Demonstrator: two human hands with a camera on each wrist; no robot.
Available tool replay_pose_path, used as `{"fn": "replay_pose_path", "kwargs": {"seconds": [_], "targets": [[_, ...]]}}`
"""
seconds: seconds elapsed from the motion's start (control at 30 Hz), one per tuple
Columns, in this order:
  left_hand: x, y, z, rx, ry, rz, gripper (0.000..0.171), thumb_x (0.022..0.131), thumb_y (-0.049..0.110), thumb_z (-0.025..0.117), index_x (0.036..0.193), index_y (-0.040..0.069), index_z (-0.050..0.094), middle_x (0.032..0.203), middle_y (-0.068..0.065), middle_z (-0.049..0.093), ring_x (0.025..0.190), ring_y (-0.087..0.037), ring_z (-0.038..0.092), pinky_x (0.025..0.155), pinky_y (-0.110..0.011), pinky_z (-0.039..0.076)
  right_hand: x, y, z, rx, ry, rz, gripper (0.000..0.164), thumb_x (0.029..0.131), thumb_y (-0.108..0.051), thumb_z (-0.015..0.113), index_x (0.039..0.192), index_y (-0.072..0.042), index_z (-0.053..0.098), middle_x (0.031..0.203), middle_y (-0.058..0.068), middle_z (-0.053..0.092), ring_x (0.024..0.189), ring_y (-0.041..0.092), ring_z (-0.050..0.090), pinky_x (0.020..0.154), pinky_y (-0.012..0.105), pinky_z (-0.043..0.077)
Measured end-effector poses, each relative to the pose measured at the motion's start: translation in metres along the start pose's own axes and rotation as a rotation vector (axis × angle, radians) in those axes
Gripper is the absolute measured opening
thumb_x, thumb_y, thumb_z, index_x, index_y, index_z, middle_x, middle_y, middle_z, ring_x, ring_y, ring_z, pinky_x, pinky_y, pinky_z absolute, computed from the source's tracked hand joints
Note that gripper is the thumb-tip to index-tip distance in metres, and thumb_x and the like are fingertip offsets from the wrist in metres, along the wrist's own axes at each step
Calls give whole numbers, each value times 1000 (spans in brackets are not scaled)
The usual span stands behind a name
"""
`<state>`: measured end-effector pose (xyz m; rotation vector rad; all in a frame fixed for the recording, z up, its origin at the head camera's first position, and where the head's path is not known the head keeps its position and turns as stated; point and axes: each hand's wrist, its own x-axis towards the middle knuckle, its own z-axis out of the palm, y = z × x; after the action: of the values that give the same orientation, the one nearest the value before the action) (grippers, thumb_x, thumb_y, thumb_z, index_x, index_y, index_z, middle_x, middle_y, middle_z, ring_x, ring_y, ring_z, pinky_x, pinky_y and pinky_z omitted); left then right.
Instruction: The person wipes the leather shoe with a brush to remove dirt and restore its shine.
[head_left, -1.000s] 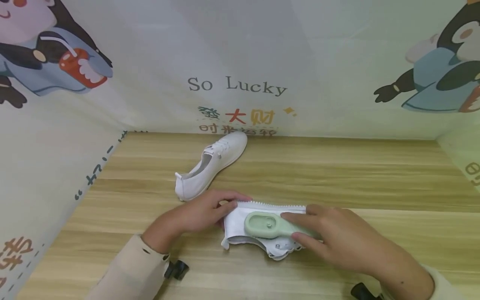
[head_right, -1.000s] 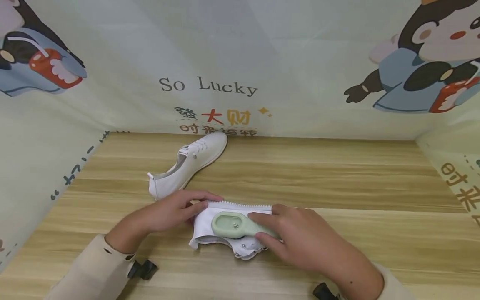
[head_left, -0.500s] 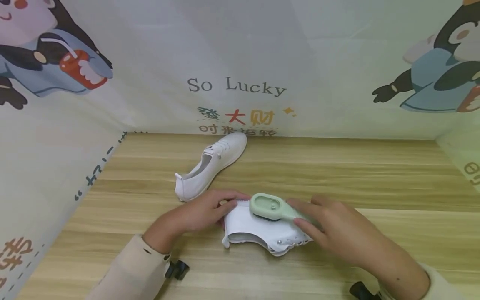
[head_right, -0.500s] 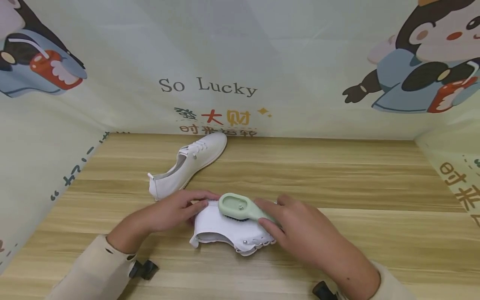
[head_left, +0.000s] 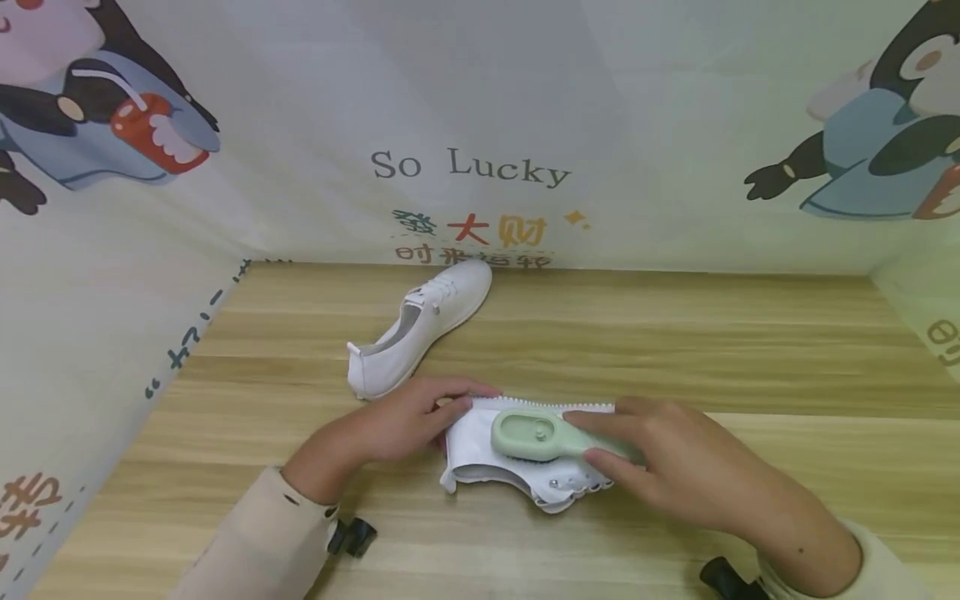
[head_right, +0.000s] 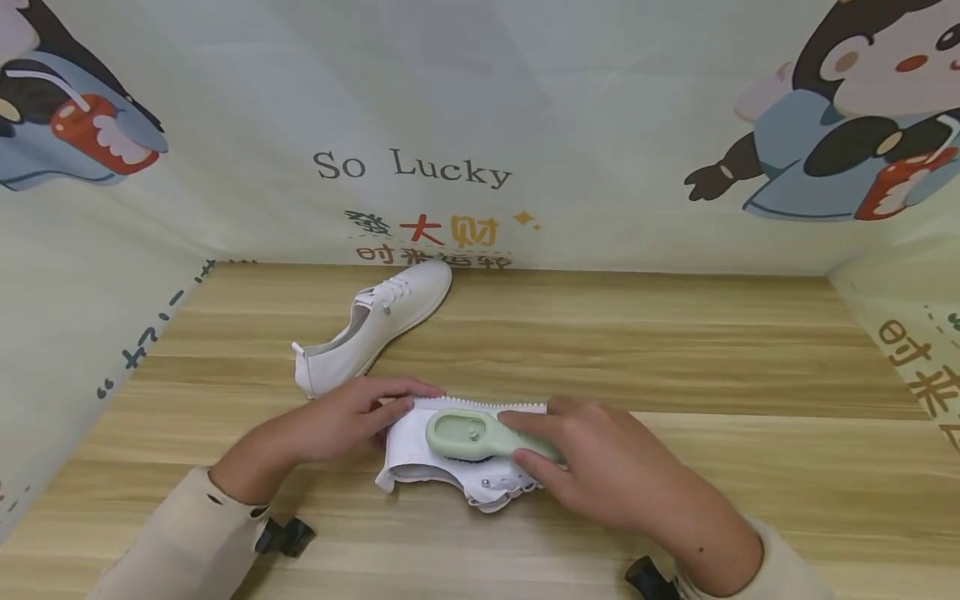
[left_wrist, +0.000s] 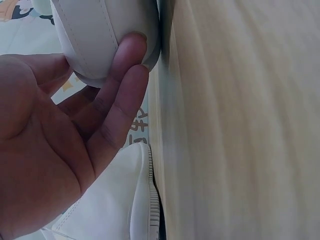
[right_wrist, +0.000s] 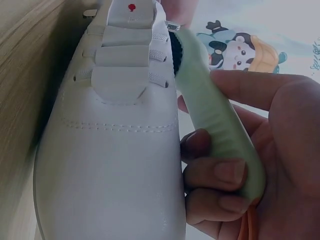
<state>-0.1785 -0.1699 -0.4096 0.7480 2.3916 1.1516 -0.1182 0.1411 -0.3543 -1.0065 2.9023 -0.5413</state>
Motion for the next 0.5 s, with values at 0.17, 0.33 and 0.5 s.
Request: {"fn": "replay_pose_path", "kwargs": {"seconds": [0.17,0.33,0.5], "targets": [[0,0,-1,-5,-6,8,33,107,18,45,136,21,62,124,-7,65,72,-9,61,66,-32,55,0,0,0,5,-10,-44,35,98,-42,62,131,-30,66,90,-9,67,70,-1,50,64,24,46],[1,2,-2,5,3,12,33,107,18,45,135,21,62,122,-7,66,70,-11,61,64,-31,55,0,0,-1,-10,4,-38,36,99,-38,62,132,-27,65,96,-6,70,77,3,59,68,29,51],[1,3,-2,-7,-8,2,33,107,18,45,135,22,62,125,-6,65,72,-11,61,65,-32,55,-1,0,-4,-1,10,35,37,99,-35,61,135,-26,63,120,8,71,109,27,68,91,50,54]]}}
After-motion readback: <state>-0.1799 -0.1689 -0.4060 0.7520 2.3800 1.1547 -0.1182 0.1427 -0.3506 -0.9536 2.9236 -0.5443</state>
